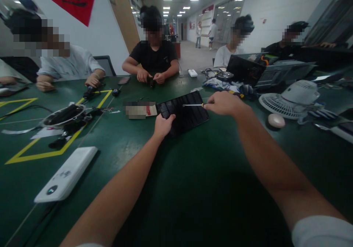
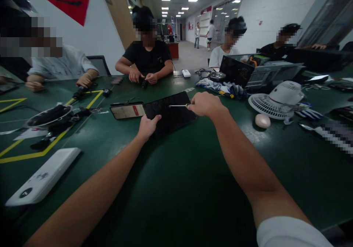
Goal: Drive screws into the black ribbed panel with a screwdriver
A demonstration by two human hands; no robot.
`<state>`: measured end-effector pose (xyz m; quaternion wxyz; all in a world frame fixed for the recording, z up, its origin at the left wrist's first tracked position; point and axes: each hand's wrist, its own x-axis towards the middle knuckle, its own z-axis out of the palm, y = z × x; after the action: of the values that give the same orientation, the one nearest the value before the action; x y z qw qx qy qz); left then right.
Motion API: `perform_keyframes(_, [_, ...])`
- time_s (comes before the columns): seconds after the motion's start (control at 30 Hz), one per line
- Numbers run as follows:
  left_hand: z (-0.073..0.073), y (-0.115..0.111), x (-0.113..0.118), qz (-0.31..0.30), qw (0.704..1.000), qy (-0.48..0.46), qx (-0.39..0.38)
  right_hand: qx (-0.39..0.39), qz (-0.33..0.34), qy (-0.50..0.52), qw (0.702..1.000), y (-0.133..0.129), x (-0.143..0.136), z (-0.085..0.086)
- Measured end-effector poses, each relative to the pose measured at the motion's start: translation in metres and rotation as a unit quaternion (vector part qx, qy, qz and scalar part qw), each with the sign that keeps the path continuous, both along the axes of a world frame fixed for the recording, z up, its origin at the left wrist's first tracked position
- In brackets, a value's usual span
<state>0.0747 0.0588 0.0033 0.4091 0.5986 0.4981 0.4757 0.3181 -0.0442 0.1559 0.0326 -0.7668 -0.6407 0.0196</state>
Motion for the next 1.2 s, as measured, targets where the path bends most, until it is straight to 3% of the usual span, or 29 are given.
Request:
perform_keyframes(0.27, [0.004,-0.003,0.000,-0.009,1.000,-0.007,-0.002,-0.055,0.028,0.027,0.998,0.000,-0.004,0.001])
perform_keyframes(0.47, [0.004,-0.002,-0.001,-0.002,1.000,0.001,-0.011,0.001,0.037,0.009,0.999,0.003,0.005,0.001])
perform_keyframes(0.67, [0.004,-0.004,-0.001,-0.007,1.000,0.001,-0.012,0.078,0.086,0.010,0.993,0.003,0.020,0.012])
perform_keyframes(1.0, [0.003,-0.002,-0.002,-0.002,1.000,-0.002,-0.015,0.086,0.081,0.016,0.993,-0.001,0.029,0.022])
perform_keyframes(1.2, [0.003,-0.002,-0.003,0.003,1.000,0.012,-0.015,0.108,0.077,0.011,0.991,-0.002,0.021,0.019])
